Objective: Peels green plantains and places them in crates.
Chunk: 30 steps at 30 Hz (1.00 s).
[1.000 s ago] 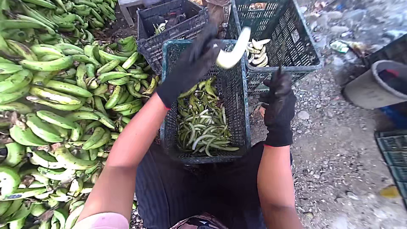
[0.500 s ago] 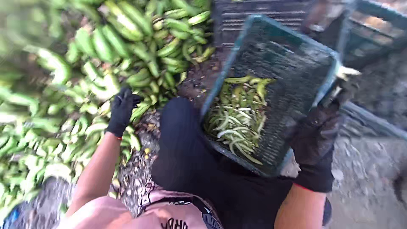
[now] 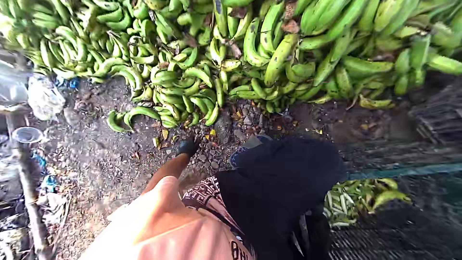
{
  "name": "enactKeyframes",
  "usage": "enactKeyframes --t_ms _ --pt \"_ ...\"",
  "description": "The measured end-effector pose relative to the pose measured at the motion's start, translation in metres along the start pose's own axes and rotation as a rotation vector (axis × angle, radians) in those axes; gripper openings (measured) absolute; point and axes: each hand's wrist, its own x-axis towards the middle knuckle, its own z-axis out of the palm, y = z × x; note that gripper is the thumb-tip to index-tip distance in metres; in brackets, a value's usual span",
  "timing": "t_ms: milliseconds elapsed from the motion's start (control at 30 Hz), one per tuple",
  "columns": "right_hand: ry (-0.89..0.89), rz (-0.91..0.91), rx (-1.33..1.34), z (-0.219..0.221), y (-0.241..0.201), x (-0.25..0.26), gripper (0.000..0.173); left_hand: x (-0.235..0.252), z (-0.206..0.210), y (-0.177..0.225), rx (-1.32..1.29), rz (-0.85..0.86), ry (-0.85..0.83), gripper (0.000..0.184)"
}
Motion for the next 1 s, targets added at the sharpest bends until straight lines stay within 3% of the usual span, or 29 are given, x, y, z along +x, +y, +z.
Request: enactKeyframes --t_ms 100,200,267,333,433,567,733,800,867,933,1000 --pt "0.035 0.081 0.039 0.001 -0.018 -0.003 0.04 0.023 0.009 0.053 -0.111 0.087 0.143 0.073" --pt "0.084 0.059 0.104 0.004 0.026 0.019 0.049 0.053 0.007 0.113 -0.094 0.077 0.222 0.09" --pt "0.092 0.127 0.041 0.002 0.038 0.028 0.056 0.067 0.005 0.146 -0.037 0.031 0.233 0.081" --pt "0.117 0.173 0.001 0.005 0.037 0.031 0.051 0.08 0.005 0.161 -0.034 -0.039 0.294 0.071" --pt "0.107 0.179 -0.014 0.002 0.038 0.033 0.046 0.082 -0.001 0.155 -0.032 -0.013 0.309 0.058" --pt "0.064 0.135 0.055 0.001 0.043 0.033 0.043 0.051 -0.007 0.126 -0.154 0.097 0.314 0.058" --pt "0.046 0.141 0.128 0.003 0.026 0.029 0.043 -0.039 -0.058 0.104 -0.959 0.554 0.401 0.056" --pt "0.041 0.127 0.047 0.004 0.028 0.03 0.044 -0.072 -0.094 0.112 -1.282 0.803 0.251 0.056" --pt "0.026 0.116 0.023 0.002 0.033 0.032 0.048 -0.088 -0.12 0.123 -1.529 0.95 -0.15 0.085" --pt "0.039 0.091 0.046 0.001 0.049 0.036 0.052 -0.092 -0.129 0.14 -1.564 0.763 -0.458 0.093" --pt "0.093 0.074 0.135 -0.002 0.057 0.036 0.056 -0.091 -0.123 0.171 -1.419 0.679 -0.483 0.064"
